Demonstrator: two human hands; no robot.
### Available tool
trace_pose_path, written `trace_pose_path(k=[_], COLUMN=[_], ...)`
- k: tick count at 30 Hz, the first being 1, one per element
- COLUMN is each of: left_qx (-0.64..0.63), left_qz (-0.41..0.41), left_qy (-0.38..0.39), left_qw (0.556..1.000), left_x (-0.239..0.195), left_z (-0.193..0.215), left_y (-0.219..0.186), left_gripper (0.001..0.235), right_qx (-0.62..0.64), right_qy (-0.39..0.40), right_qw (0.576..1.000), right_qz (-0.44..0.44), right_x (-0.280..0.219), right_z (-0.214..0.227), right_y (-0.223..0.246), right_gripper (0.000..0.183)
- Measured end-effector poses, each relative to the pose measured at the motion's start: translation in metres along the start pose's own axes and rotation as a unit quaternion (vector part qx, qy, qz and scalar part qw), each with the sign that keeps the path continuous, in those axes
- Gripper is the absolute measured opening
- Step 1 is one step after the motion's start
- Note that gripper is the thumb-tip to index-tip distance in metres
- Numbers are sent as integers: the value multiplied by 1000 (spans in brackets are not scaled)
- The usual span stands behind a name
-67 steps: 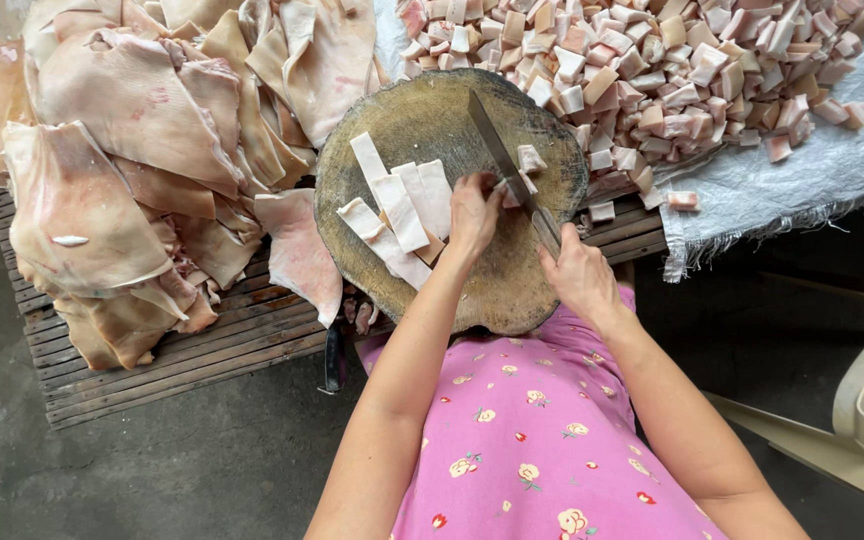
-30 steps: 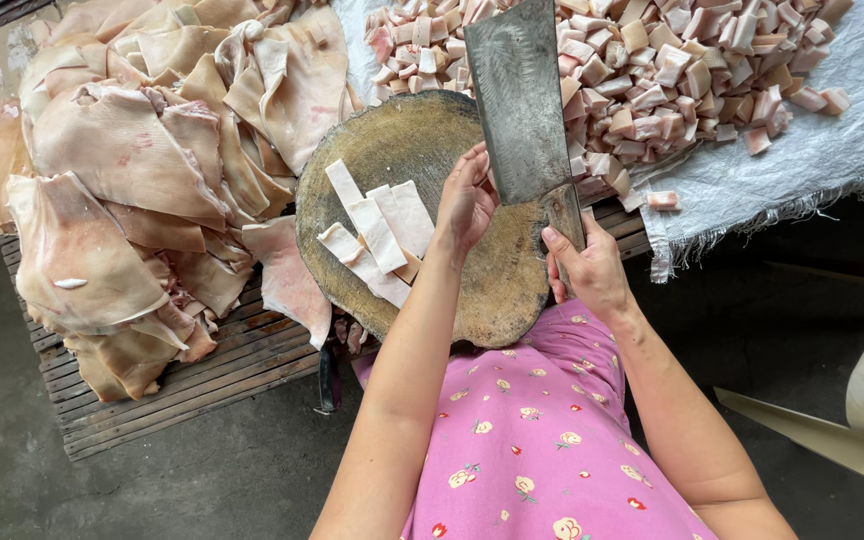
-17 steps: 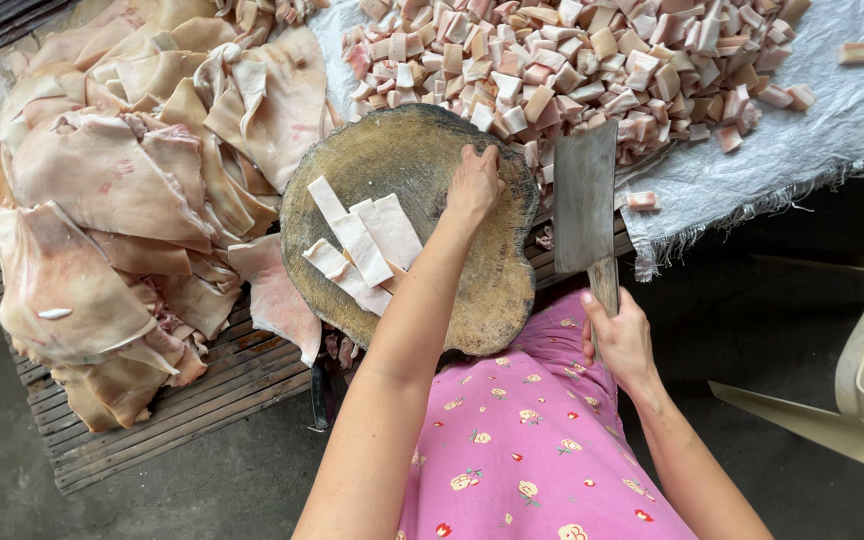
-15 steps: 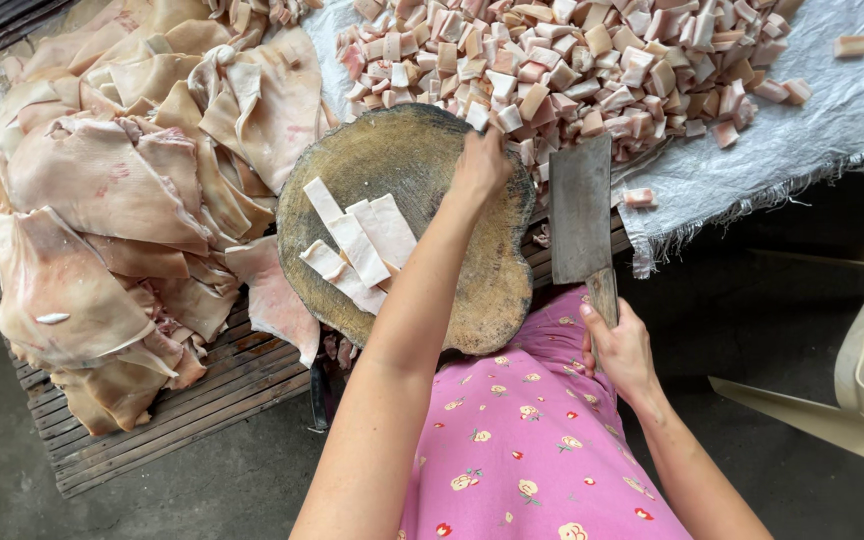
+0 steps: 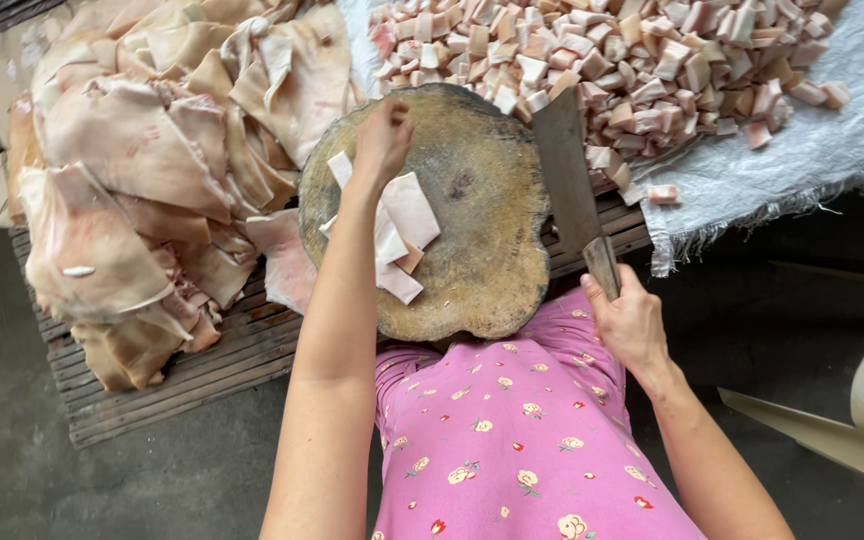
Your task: The person slices large pieces of animal skin into strips and then chops the strips into small cubes using a cleaver on a wooden cutting board.
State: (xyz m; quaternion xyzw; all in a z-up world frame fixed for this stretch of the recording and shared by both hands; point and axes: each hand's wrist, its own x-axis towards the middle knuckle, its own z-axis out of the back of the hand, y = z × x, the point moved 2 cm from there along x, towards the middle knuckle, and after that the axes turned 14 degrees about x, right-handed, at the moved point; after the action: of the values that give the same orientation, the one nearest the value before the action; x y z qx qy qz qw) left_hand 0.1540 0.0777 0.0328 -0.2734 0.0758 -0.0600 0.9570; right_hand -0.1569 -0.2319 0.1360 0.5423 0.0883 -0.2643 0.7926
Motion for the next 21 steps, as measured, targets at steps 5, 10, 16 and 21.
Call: trace_pose_path(k=[5, 10, 16, 21], left_qx=[12, 151, 203, 21], left_qz=[73, -37, -13, -49], left_qy=[124, 75, 126, 117], left_qw=[990, 985, 971, 992], left_x=[-53, -75, -80, -85], left_z=[-3, -15, 10, 24], left_y=[60, 25, -13, -37], left_gripper=[65, 73, 41, 29], right_qx=[-43, -43, -46, -16], right_qy=[1, 21, 29, 54], right_qw=[999, 999, 998, 995], right_qz=[30, 3, -9, -82], right_x=[18, 24, 27, 32], right_z=[-15, -40, -34, -32], right_y=[2, -9, -7, -11], right_gripper=[42, 42, 41, 40])
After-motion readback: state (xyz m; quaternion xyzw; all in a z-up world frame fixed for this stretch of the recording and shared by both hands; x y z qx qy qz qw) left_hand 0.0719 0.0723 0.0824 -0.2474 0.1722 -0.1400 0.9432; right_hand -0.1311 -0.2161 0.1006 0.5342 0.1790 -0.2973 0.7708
